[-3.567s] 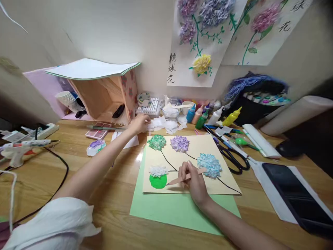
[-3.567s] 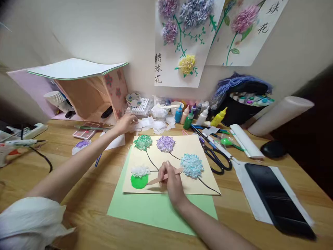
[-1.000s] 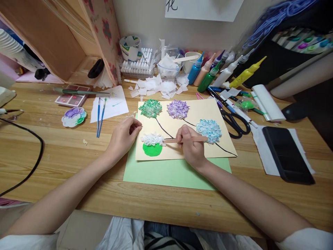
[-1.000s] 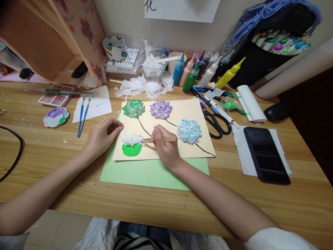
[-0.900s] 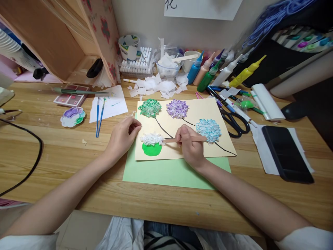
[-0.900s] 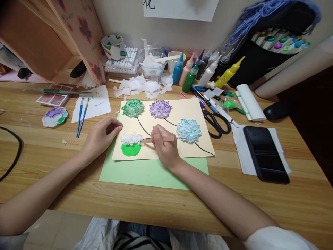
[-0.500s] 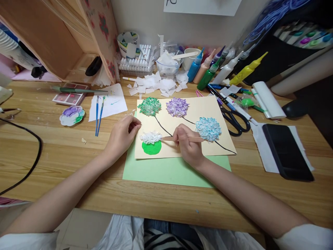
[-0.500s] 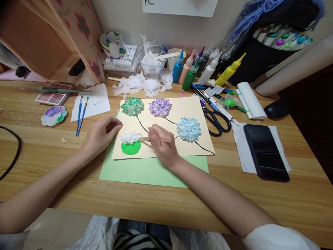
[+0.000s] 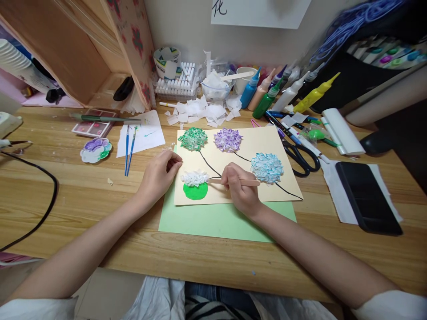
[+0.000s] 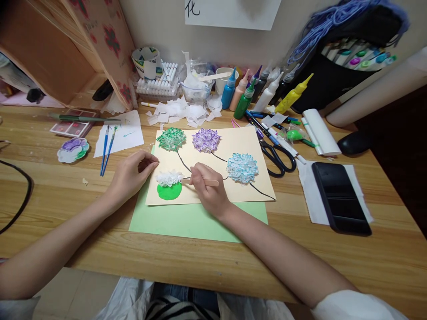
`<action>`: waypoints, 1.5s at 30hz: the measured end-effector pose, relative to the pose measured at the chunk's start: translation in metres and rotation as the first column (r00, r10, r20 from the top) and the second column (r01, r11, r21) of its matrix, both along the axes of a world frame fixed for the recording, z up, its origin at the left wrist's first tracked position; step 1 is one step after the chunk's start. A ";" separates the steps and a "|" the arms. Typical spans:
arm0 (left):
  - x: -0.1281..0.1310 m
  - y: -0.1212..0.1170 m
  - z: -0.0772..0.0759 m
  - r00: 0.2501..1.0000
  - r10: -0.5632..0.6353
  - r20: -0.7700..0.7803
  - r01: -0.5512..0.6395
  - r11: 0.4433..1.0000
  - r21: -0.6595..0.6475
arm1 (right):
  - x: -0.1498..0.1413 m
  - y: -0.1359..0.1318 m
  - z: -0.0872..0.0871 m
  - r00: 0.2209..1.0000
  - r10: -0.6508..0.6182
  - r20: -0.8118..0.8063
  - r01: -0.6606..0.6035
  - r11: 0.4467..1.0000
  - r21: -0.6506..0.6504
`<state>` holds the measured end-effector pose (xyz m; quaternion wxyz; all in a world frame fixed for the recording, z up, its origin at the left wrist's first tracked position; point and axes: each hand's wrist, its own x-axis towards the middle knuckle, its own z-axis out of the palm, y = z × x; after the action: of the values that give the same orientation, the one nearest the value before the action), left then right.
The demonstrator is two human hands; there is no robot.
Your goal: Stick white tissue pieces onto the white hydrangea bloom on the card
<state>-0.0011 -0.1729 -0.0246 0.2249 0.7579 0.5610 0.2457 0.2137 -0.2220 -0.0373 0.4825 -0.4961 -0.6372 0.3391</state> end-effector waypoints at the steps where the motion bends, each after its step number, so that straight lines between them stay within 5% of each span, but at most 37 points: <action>1: 0.000 0.000 0.000 1.000 0.000 -0.002 0.000 1.000 0.001 | 0.000 0.000 0.001 1.000 0.012 0.014 -0.012 1.000 -0.007; 11: -0.002 0.001 -0.002 0.999 -0.003 0.032 0.003 1.000 -0.001 | 0.002 -0.002 -0.005 0.999 0.021 -0.046 -0.015 0.993 0.120; 20: -0.002 0.001 -0.005 0.998 0.006 0.059 -0.006 1.000 -0.006 | -0.001 -0.001 -0.001 0.991 0.111 0.079 -0.122 0.981 0.152; 26: -0.007 0.004 -0.002 0.997 -0.005 0.071 0.010 0.997 -0.078 | -0.001 -0.001 -0.014 0.939 -0.074 -0.336 0.099 0.993 0.057; 29: -0.008 0.020 0.012 0.999 -0.015 0.053 0.021 0.994 -0.112 | -0.001 0.004 -0.012 0.876 -0.129 -0.464 0.119 0.992 -0.051; 35: 0.012 0.096 0.051 0.971 0.070 -0.227 -0.040 0.990 0.136 | -0.001 0.006 -0.006 0.870 -0.148 -0.469 0.101 0.987 -0.124; 40: 0.025 0.145 0.037 0.896 0.216 -0.387 -0.223 0.974 0.027 | -0.001 0.005 -0.009 0.866 -0.137 -0.481 0.090 0.989 -0.119; 45: 0.020 0.149 0.026 0.909 0.221 -0.352 -0.245 0.969 -0.024 | 0.001 0.004 -0.011 0.855 -0.123 -0.504 0.072 0.990 -0.120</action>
<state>0.0188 -0.0241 0.0013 0.1169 0.7087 0.6863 0.1143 0.2148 -0.2179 -0.0481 0.6258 -0.4430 -0.4440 0.4637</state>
